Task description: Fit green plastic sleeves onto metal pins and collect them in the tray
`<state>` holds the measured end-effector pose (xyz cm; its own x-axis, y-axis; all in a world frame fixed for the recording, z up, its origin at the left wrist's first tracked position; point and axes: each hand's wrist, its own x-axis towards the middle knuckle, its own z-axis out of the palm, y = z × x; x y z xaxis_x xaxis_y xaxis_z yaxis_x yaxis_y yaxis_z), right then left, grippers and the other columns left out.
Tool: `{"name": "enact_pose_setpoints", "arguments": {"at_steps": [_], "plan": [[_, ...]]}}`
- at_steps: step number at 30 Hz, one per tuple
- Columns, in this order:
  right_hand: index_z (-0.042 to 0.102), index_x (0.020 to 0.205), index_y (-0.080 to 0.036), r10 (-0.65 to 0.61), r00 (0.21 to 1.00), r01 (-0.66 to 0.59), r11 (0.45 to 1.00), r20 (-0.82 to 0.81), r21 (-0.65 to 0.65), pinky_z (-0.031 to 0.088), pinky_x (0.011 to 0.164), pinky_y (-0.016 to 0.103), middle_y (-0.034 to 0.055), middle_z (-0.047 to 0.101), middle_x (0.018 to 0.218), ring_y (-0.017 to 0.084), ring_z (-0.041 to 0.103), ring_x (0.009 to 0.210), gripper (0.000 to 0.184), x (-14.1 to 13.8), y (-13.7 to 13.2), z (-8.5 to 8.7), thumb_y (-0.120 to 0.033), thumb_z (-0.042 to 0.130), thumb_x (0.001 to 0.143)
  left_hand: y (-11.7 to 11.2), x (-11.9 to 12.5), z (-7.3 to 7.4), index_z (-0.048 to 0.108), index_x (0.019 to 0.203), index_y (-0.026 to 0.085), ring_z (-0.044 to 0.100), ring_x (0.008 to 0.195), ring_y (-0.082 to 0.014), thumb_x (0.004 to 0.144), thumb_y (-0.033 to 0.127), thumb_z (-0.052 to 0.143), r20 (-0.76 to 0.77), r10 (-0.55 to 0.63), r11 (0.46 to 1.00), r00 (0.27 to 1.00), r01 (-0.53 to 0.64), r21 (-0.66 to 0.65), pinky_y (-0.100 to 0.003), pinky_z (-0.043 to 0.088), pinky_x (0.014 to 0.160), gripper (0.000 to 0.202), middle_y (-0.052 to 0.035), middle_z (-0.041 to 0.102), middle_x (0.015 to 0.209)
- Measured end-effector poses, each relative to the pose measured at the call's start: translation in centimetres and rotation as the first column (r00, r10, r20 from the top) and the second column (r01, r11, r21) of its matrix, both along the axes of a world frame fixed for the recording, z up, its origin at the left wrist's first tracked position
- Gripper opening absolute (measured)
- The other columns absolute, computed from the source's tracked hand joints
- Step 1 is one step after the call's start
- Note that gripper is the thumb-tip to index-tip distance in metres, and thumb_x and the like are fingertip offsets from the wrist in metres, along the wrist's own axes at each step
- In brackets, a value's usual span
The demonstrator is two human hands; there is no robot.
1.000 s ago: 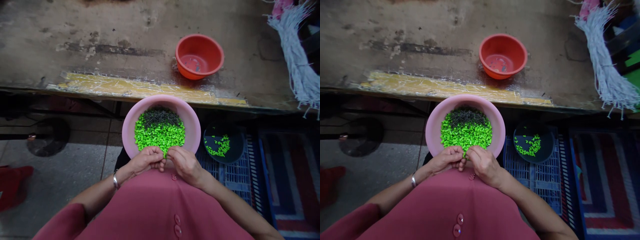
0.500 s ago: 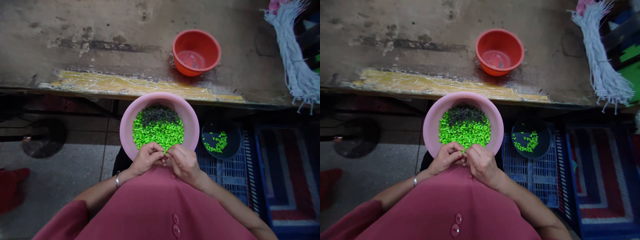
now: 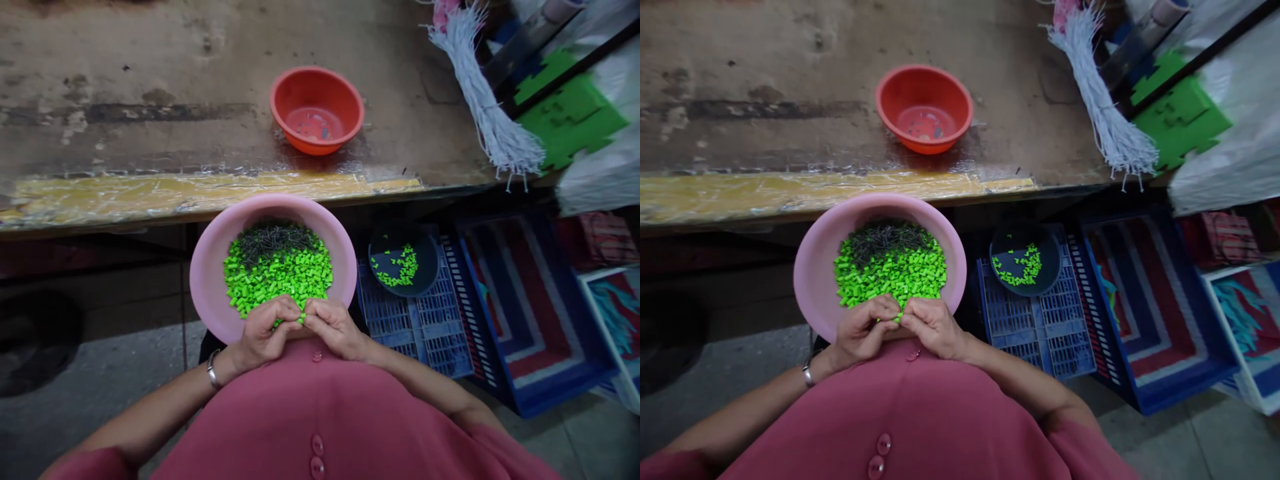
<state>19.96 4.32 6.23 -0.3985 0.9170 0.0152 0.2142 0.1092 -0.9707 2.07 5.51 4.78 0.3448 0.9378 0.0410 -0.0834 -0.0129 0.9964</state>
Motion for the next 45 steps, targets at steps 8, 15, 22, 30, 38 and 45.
{"name": "enact_pose_setpoints", "arguments": {"at_steps": [8,15,22,30,38,45], "plan": [[0.054,0.078,-0.019,0.053,0.986,-0.072,0.99,0.156,0.119,0.04,0.063,0.025,-0.0003,0.055,0.072,0.012,0.051,0.067,0.032,1.0,1.1,0.6,-0.031,0.036,0.103,0.5,0.8,0.0,0.062,0.075,0.018,0.06,0.06,-0.0139,0.082,0.029,0.069,0.089,0.007,0.923,0.996,0.028,-0.383,-0.026,0.048,0.061,0.015,-0.0014,0.065,0.066],[0.06,0.094,-0.018,-0.027,0.989,0.001,0.985,0.146,0.172,0.046,0.069,0.027,0.0022,0.062,0.081,0.014,0.058,0.074,0.013,0.6,1.1,0.5,-0.02,0.047,0.098,0.7,0.1,-0.2,0.057,0.081,0.016,0.058,0.054,-0.0112,0.077,0.037,0.076,0.285,0.17,0.821,0.943,0.024,-0.57,-0.024,0.048,0.056,0.029,0.0016,0.065,0.061],[0.062,0.106,-0.02,-0.096,0.984,0.044,0.948,0.152,0.314,0.051,0.075,0.032,0.006,0.067,0.092,0.018,0.063,0.085,0.014,0.3,1.2,0.1,-0.016,0.058,0.093,0.2,0.0,-0.8,0.057,0.081,0.015,0.06,0.055,-0.0107,0.077,0.038,0.076,0.301,0.122,0.808,0.946,0.082,-0.583,-0.024,0.05,0.058,0.03,0.0013,0.065,0.063],[0.065,0.1,-0.022,-0.41,0.874,0.286,0.868,0.26,0.407,0.053,0.076,0.033,0.0049,0.068,0.092,0.019,0.065,0.084,0.012,3.8,0.5,0.9,-0.019,0.061,0.09,1.1,-1.6,-0.5,0.056,0.095,0.015,0.06,0.058,-0.0114,0.079,0.04,0.07,0.081,-0.037,0.817,0.996,0.077,-0.571,-0.026,0.049,0.06,0.033,-0.0002,0.065,0.072],[0.067,0.087,-0.013,-0.817,0.159,0.422,0.563,0.554,0.71,0.046,0.064,0.039,0.0074,0.06,0.069,0.025,0.057,0.069,0.026,18.6,0.9,-3.7,-0.036,0.054,0.086,2.9,-5.5,-2.4,0.06,0.088,0.017,0.06,0.08,-0.0171,0.088,0.022,0.058,-0.606,0.009,0.999,0.796,-0.026,-0.02,-0.031,0.046,0.075,0.005,-0.0029,0.064,0.083],[0.067,0.1,-0.015,-0.819,0.368,0.396,0.567,0.441,0.722,0.05,0.074,0.038,0.0105,0.066,0.089,0.024,0.061,0.08,0.02,12.8,3.4,-1.1,-0.028,0.057,0.088,3.4,-3.8,-2.4,0.061,0.088,0.015,0.059,0.087,-0.0244,0.095,0.016,0.046,-0.957,0.034,0.956,0.288,0.27,0.115,-0.034,0.046,0.074,0.017,-0.0091,0.061,0.088]]}}
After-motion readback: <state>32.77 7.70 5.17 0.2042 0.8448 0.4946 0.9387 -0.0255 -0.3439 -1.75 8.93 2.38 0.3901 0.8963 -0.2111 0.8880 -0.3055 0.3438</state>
